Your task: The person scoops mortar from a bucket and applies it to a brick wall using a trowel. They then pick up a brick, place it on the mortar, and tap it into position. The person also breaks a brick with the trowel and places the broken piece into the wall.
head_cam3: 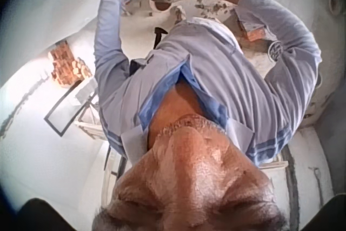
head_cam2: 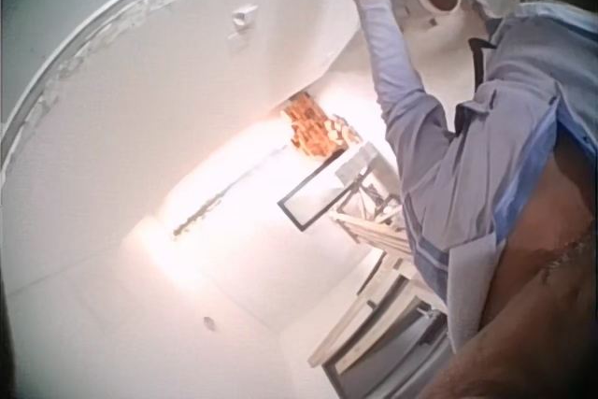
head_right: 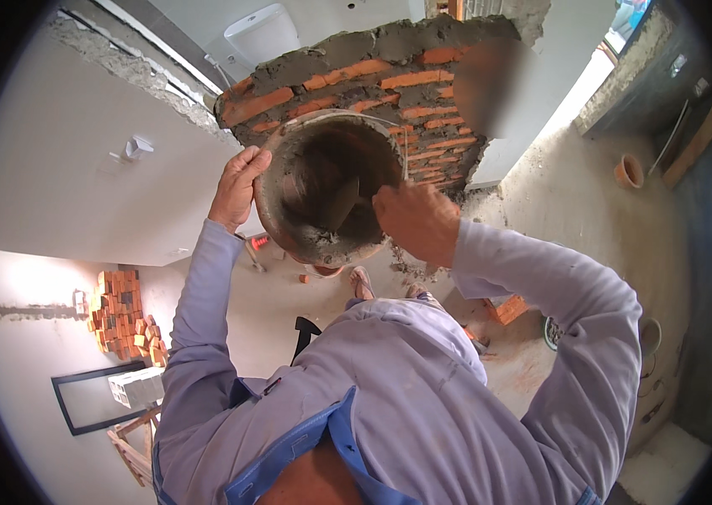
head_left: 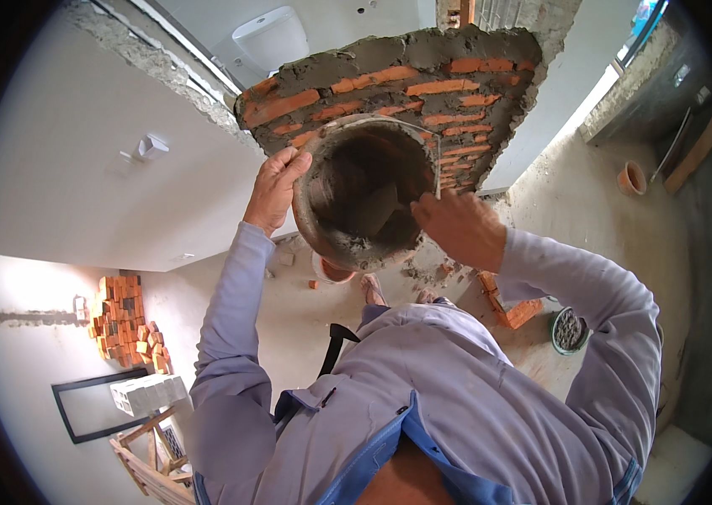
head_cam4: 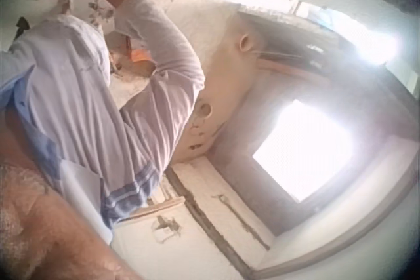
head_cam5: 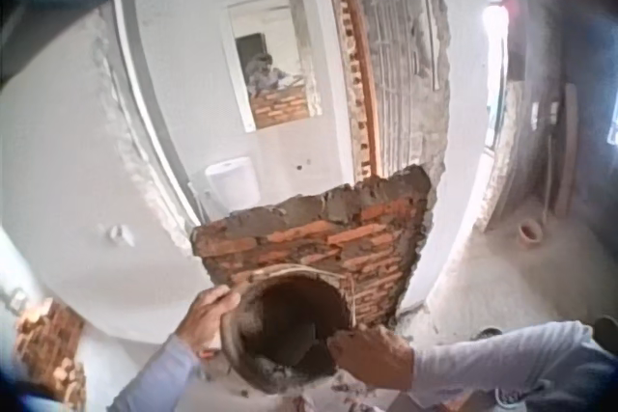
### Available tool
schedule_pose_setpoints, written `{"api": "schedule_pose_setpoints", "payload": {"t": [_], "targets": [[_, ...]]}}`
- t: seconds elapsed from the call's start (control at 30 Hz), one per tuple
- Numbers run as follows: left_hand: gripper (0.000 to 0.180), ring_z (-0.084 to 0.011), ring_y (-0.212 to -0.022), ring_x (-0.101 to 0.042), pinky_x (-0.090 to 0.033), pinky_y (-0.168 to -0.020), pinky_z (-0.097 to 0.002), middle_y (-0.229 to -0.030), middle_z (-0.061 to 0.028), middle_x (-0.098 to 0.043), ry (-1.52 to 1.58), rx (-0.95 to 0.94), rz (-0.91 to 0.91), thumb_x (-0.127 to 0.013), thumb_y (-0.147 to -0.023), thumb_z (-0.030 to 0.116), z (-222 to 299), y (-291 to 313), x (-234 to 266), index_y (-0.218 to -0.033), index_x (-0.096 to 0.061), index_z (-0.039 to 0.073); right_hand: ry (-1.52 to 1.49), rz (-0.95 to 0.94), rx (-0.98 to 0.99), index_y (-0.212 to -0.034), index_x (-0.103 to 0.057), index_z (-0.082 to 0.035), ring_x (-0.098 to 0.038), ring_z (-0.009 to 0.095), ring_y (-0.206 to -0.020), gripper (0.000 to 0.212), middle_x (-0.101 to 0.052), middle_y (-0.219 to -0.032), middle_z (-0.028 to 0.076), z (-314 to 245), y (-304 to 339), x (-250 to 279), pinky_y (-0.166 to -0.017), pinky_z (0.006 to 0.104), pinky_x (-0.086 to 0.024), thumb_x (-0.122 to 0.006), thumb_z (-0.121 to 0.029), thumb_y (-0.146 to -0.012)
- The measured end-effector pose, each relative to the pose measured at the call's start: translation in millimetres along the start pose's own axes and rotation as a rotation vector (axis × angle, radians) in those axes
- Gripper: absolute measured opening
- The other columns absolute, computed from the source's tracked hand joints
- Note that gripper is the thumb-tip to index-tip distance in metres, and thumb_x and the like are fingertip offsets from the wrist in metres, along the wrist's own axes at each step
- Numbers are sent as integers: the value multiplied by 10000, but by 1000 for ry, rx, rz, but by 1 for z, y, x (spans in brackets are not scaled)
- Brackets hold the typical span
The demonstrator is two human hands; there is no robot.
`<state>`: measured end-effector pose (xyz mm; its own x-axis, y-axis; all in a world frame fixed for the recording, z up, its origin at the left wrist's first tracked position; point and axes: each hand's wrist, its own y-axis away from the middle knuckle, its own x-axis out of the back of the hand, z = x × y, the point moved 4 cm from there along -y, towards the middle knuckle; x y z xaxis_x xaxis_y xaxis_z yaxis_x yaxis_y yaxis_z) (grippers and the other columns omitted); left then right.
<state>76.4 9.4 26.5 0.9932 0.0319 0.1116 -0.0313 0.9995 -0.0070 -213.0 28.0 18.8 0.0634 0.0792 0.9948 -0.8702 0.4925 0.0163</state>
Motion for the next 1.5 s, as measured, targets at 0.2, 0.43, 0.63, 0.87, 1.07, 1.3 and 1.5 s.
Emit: {"api": "schedule_pose_setpoints", "payload": {"t": [0.2, 0.43, 0.63, 0.87, 1.07, 1.3, 1.5], "targets": [[237, -31, -749, -441, -416, -692, -207, -816, 49, -518, 47, -30, -10, -596, -990, 249, 30, 5, -26, -928, -636, 24, -30, 301, -92, -1297, -484, 82, -624, 249, -869, 534, -543, -1031, 119, 10, -4, -16, -644, 355, -564, -603, -79, -803], [287, -59, -807, -513, -450, -731, -231, -875, 14, -600, -38, 27, 52, -592, -984, 267, 18, 0, 0, -1011, -652, -13, 43, 311, -1, -1311, -485, 80, -625, 257, -879, 529, -556, -1024, 114, 13, -9, 9, -672, 344, -571, -590, -72, -816], [301, -79, -714, -485, -429, -639, -274, -776, 9, -578, -69, -31, 148, -606, -968, 274, 27, 4, -9, -895, -640, -15, 161, 225, -185, -1324, -491, 78, -686, 308, -824, 507, -639, -1020, 141, 16, -31, -28, -663, 363, -584, -570, -75, -847], [327, -157, -653, -465, -415, -625, -330, -697, -107, -541, -554, -73, 149, -615, -930, 291, 25, 4, -24, -845, -597, -23, -437, -186, -180, -820, -690, 60, -704, 411, -823, 221, -688, -831, 256, 29, -24, -23, -696, 476, -586, -587, -96, -703], [325, -112, -665, -410, -376, -607, -297, -673, -35, -436, -658, -246, 1, -625, -935, 260, 49, -23, -74, -785, -527, -11, -887, -613, -527, -760, -693, 46, -699, 326, -642, 190, -688, -688, 187, 55, -30, -29, -598, 424, -575, -571, -99, -754], [310, -123, -613, -427, -377, -566, -315, -635, -40, -479, -668, -207, -207, -650, -925, 252, 40, -49, -120, -780, -570, -10, -1335, -570, -383, -763, -610, 11, -621, 222, -522, 309, -625, -637, 97, 56, 18, -86, -442, 380, -490, -477, -221, -918], [348, -100, -629, -407, -357, -564, -296, -638, -19, -468, -689, -222, -220, -651, -934, 271, 78, -40, -139, -751, -558, -11, -1621, -33, -110, -956, -626, -25, -574, 197, -517, 334, -586, -693, 84, 29, 32, -130, -441, 367, -452, -475, -322, -936]]}}
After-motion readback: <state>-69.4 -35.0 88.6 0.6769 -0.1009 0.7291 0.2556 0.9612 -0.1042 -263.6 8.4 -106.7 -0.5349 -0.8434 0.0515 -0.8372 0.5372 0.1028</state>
